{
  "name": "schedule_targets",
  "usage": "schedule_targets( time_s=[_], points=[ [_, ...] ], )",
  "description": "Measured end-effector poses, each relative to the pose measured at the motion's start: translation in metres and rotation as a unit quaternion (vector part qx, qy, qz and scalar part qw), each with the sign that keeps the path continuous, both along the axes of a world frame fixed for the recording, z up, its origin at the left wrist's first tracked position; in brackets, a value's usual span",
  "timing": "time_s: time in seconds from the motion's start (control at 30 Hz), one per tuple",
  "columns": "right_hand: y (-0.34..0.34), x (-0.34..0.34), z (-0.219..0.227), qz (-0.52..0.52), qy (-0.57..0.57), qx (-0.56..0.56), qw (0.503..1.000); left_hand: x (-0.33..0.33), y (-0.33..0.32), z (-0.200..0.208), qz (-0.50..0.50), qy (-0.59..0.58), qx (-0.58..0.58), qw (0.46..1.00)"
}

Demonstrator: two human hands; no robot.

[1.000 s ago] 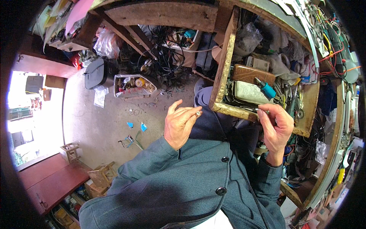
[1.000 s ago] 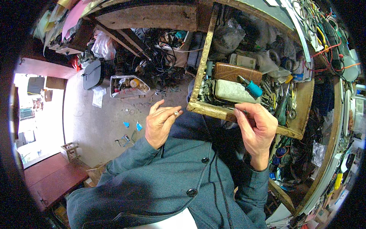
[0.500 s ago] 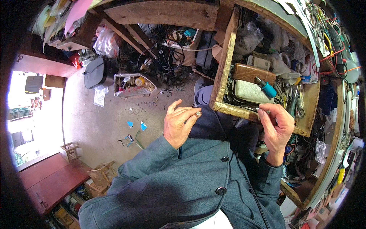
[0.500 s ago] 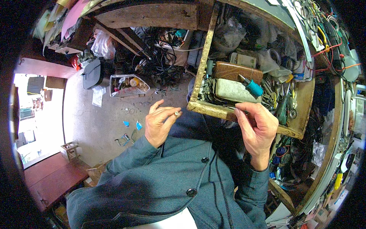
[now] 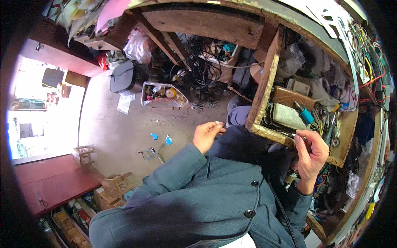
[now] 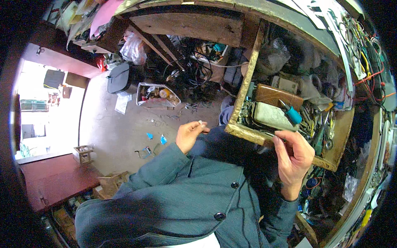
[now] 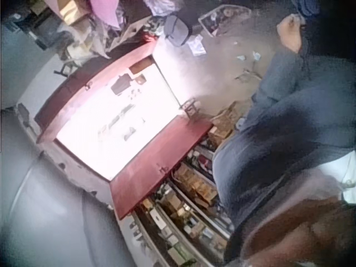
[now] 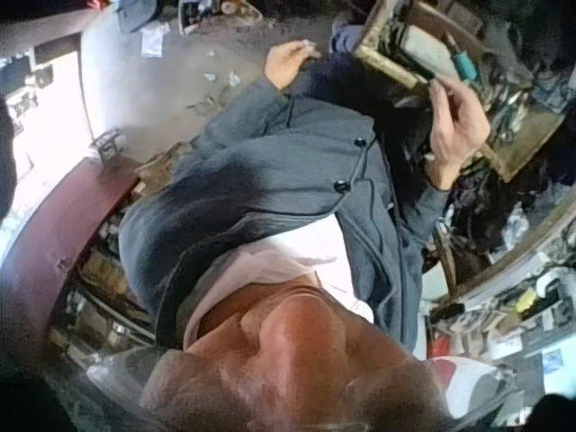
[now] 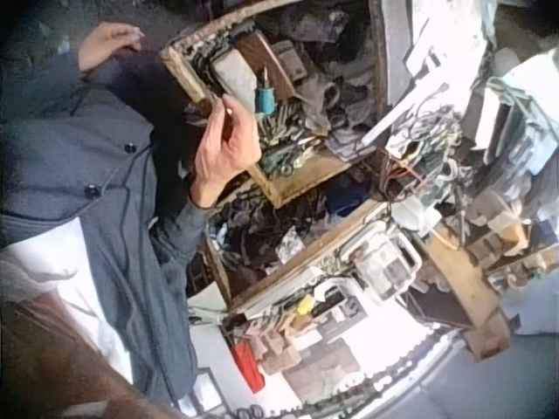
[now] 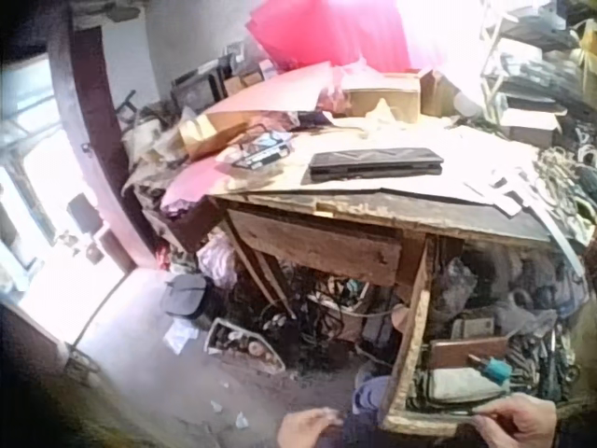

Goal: The person sits at a cluttered workbench and handles small electronic components, including wires and connectors. They use a screwdriver to manipulate a small part, open a case to retrieve a caliper, and then continue assembling or inspecting the components.

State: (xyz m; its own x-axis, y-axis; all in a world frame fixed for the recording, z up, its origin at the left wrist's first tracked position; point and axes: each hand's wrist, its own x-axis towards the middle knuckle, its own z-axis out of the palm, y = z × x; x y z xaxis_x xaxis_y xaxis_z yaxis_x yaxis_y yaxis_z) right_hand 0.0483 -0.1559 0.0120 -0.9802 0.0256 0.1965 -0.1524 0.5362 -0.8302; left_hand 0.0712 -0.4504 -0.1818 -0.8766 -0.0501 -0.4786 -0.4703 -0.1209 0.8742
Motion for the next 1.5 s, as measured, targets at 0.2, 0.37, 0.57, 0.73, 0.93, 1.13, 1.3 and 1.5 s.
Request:
schedule_targets(
  time_s=[0.2,0.37,0.57,0.73,0.93,1.13,1.3,1.5],
  points=[
    [0.000,-0.004,-0.002,0.009,0.034,0.006,0.999,-0.021,-0.077,-0.056,0.114,-0.088,0.008,0.990],
    [0.002,-0.002,-0.003,0.017,0.037,0.002,0.999,-0.065,-0.172,-0.080,0.255,-0.088,-0.061,0.961],
    [0.002,0.002,0.000,0.011,0.008,-0.036,0.999,-0.088,-0.140,-0.064,0.279,0.071,-0.050,0.956],
    [0.007,0.000,-0.005,0.009,0.017,-0.028,0.999,-0.095,-0.030,0.079,0.200,0.156,0.047,0.966],
    [0.009,-0.019,0.028,0.078,0.152,0.039,0.985,-0.071,0.063,0.213,-0.011,0.205,0.314,0.927],
    [-0.019,-0.052,0.063,0.054,0.313,0.181,0.931,-0.107,0.147,0.221,-0.242,-0.117,0.586,0.764],
    [-0.008,-0.056,0.054,0.011,0.299,0.219,0.929,-0.123,0.179,0.203,-0.199,-0.080,0.555,0.803],
    [0.001,-0.056,0.033,-0.010,0.337,0.194,0.921,-0.123,0.177,0.185,-0.157,-0.063,0.501,0.848]
  ],
)
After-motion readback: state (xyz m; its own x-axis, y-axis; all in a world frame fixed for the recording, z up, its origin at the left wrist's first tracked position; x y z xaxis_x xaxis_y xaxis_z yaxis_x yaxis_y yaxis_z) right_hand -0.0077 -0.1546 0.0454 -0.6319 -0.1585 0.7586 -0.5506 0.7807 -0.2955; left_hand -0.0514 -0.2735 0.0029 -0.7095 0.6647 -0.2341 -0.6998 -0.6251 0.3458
